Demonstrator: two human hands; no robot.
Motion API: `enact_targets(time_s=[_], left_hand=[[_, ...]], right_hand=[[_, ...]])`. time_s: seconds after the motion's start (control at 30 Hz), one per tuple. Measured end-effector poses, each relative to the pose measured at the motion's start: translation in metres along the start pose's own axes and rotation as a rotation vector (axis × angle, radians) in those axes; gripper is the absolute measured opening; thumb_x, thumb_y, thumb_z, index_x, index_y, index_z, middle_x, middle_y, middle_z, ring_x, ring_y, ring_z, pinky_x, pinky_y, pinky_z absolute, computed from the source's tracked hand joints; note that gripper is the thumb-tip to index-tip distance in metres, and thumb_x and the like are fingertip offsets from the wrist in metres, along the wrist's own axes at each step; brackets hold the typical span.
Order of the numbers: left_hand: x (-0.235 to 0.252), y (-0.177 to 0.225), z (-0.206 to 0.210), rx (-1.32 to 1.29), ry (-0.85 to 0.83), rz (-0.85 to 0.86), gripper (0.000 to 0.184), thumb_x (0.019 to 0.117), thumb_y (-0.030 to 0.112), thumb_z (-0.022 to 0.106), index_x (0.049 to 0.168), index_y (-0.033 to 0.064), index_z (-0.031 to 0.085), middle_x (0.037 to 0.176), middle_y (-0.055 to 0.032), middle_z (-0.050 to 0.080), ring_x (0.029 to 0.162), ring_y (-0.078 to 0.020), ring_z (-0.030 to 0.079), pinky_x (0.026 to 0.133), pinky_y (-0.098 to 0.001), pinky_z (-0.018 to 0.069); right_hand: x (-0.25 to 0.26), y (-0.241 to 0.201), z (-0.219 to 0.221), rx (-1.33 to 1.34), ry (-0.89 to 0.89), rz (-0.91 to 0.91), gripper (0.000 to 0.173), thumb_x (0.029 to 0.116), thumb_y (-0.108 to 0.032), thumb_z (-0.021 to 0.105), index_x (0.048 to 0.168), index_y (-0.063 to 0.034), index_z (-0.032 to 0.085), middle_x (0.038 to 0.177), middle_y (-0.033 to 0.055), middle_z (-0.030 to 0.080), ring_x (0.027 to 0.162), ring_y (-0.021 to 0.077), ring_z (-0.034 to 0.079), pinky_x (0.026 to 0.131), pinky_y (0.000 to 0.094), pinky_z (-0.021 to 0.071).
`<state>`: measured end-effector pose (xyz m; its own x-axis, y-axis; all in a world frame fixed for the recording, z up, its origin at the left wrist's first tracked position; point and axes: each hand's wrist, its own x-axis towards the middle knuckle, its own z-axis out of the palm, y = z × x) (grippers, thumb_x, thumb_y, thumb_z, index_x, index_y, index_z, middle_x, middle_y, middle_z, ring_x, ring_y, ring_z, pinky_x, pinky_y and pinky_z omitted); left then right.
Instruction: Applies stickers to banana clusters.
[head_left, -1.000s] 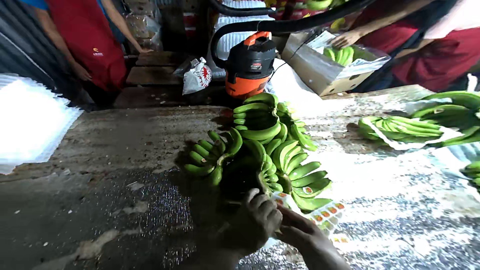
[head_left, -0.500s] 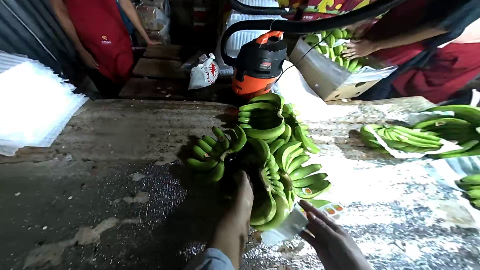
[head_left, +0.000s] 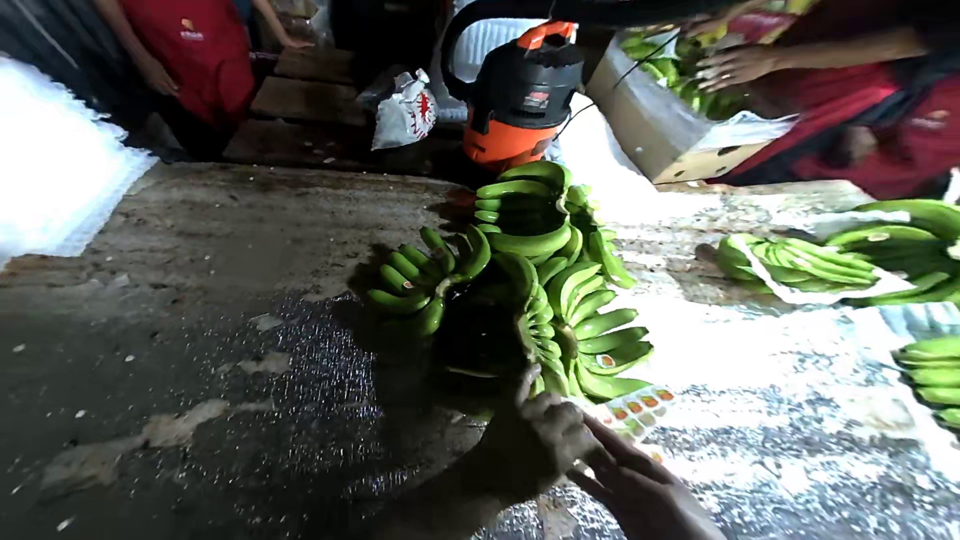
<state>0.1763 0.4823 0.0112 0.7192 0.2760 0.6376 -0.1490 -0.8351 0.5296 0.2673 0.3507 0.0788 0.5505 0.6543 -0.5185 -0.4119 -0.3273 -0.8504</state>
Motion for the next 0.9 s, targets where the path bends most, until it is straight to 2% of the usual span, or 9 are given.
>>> enact_targets(time_s=[0.1,0.17,0.23,0.3,0.37,0.43,0.63,0.8,0.9], left_hand=[[-0.023,0.005,0.004,0.000,-0.010,0.048,0.011,0.0939,0.009,0.066,0.091,0.0173,0.074,0.108,-0.0039,0.073,0.109,-0.0241,0.067,0.111,-0.0505,0.0423],[-0.032,0.003,0.016,-0.194,0.060,-0.129,0.008,0.0935,0.008,0.067,0.091,0.0094,0.074,0.104,-0.0077,0.072,0.104,-0.0222,0.066,0.101,-0.0395,0.0474],[-0.026,-0.011,0.021,-0.608,0.183,-0.604,0.014,0.0934,0.001,0.065,0.099,-0.0121,0.066,0.096,-0.0144,0.070,0.092,-0.0154,0.068,0.088,-0.0286,0.0558],[-0.010,-0.049,0.022,-0.831,0.280,-1.138,0.034,0.0940,0.001,0.066,0.122,-0.0116,0.053,0.093,-0.0165,0.067,0.076,-0.0163,0.068,0.071,-0.0320,0.0587],[-0.001,-0.088,0.027,-0.781,0.273,-1.546,0.039,0.0936,0.000,0.066,0.131,-0.0046,0.057,0.113,-0.0243,0.066,0.097,-0.0305,0.068,0.085,-0.0462,0.0581],[0.000,-0.103,0.035,-0.712,0.189,-1.722,0.036,0.1009,0.004,0.059,0.135,-0.0082,0.055,0.135,-0.0291,0.057,0.126,-0.0373,0.056,0.106,-0.0519,0.0457],[0.007,-0.091,0.041,-0.725,0.095,-1.800,0.044,0.1055,0.004,0.053,0.144,-0.0129,0.042,0.149,-0.0336,0.043,0.139,-0.0407,0.044,0.113,-0.0516,0.0383],[0.021,-0.097,0.024,-0.335,-0.548,-1.622,0.050,0.1039,0.015,0.058,0.145,-0.0102,0.045,0.148,-0.0294,0.049,0.139,-0.0378,0.048,0.114,-0.0513,0.0394],[0.031,-0.086,0.013,-0.181,-0.324,-1.281,0.042,0.0952,0.009,0.066,0.135,-0.0026,0.059,0.133,-0.0231,0.063,0.122,-0.0330,0.063,0.105,-0.0490,0.0507]], right_hand=[[-0.010,0.009,-0.008,0.151,-0.030,0.133,0.038,0.1061,-0.011,0.035,0.140,-0.0054,0.052,0.119,0.0010,0.071,0.111,0.0151,0.068,0.098,0.0421,0.0552],[-0.006,0.017,-0.015,0.131,0.060,0.109,0.039,0.1108,-0.025,0.031,0.136,-0.0076,0.055,0.114,-0.0010,0.073,0.109,0.0130,0.069,0.098,0.0392,0.0551],[0.004,0.019,-0.025,0.110,0.225,0.014,0.034,0.1119,-0.021,0.032,0.130,-0.0078,0.058,0.104,-0.0036,0.074,0.096,0.0084,0.071,0.088,0.0310,0.0594],[0.012,0.015,-0.034,0.140,0.309,-0.049,0.028,0.1081,-0.007,0.038,0.129,-0.0087,0.056,0.094,-0.0068,0.071,0.076,0.0029,0.068,0.070,0.0212,0.0590],[0.012,0.006,-0.035,0.146,0.296,-0.050,0.042,0.1020,0.005,0.041,0.139,-0.0124,0.048,0.105,-0.0086,0.069,0.073,-0.0001,0.066,0.065,0.0179,0.0577],[0.010,-0.001,-0.030,0.108,0.254,-0.037,0.054,0.0981,0.009,0.042,0.148,-0.0112,0.039,0.108,-0.0070,0.068,0.074,0.0012,0.067,0.065,0.0202,0.0586],[0.026,0.001,-0.030,0.078,0.246,-0.101,0.029,0.1045,-0.012,0.047,0.127,-0.0013,0.061,0.111,0.0033,0.071,0.090,0.0127,0.071,0.077,0.0312,0.0607],[0.041,-0.007,-0.030,-0.012,0.259,-0.214,0.037,0.0894,0.007,0.058,0.127,0.0032,0.057,0.099,0.0038,0.074,0.067,0.0059,0.067,0.059,0.0210,0.0568],[0.046,-0.012,-0.037,-0.095,0.213,-0.233,0.046,0.0884,0.008,0.059,0.135,0.0037,0.057,0.107,0.0087,0.073,0.072,0.0097,0.069,0.063,0.0247,0.0586]])
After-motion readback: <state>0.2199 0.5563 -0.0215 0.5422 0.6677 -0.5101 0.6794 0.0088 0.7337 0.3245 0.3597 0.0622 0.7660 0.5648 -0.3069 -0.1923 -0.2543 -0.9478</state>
